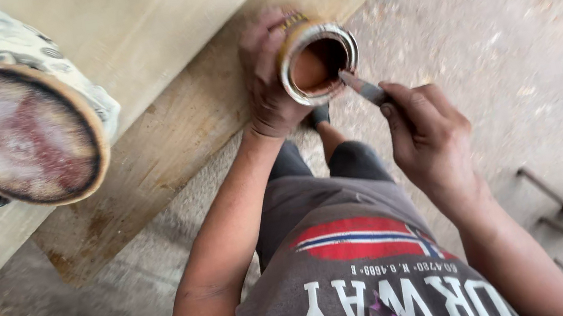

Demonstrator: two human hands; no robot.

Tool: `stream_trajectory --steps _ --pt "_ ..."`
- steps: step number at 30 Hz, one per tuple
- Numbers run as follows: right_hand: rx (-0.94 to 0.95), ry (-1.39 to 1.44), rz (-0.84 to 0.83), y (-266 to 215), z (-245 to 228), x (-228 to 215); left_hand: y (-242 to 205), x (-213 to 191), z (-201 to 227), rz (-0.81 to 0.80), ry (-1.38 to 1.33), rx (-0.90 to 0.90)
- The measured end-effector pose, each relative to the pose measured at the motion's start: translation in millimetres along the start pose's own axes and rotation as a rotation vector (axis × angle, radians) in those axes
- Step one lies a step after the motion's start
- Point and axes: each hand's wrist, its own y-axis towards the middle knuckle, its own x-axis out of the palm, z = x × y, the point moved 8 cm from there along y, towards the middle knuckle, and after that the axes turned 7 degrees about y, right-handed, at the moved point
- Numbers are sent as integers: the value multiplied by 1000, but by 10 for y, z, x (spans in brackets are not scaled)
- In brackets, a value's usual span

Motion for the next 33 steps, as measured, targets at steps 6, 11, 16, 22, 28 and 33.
stream_trajectory --steps 6,11,16,22,28,33 --pt "108 82 -16 -236 348 32 -228 77 -323 -75 -203 -351" --pt "160 104 -24 -257 551 113 -261 52 -329 -62 -228 -327" --pt "205 79 -34 -303 717 155 -242 42 -348 -108 -161 -341" --pt "245 69 -46 -341 854 204 -281 52 -323 -99 -152 -341" --pt "256 53 -52 -294 877 219 -285 45 -325 -85 -139 -335" --pt "235 48 -62 -316 874 210 -297 66 -359 -68 -126 -317"
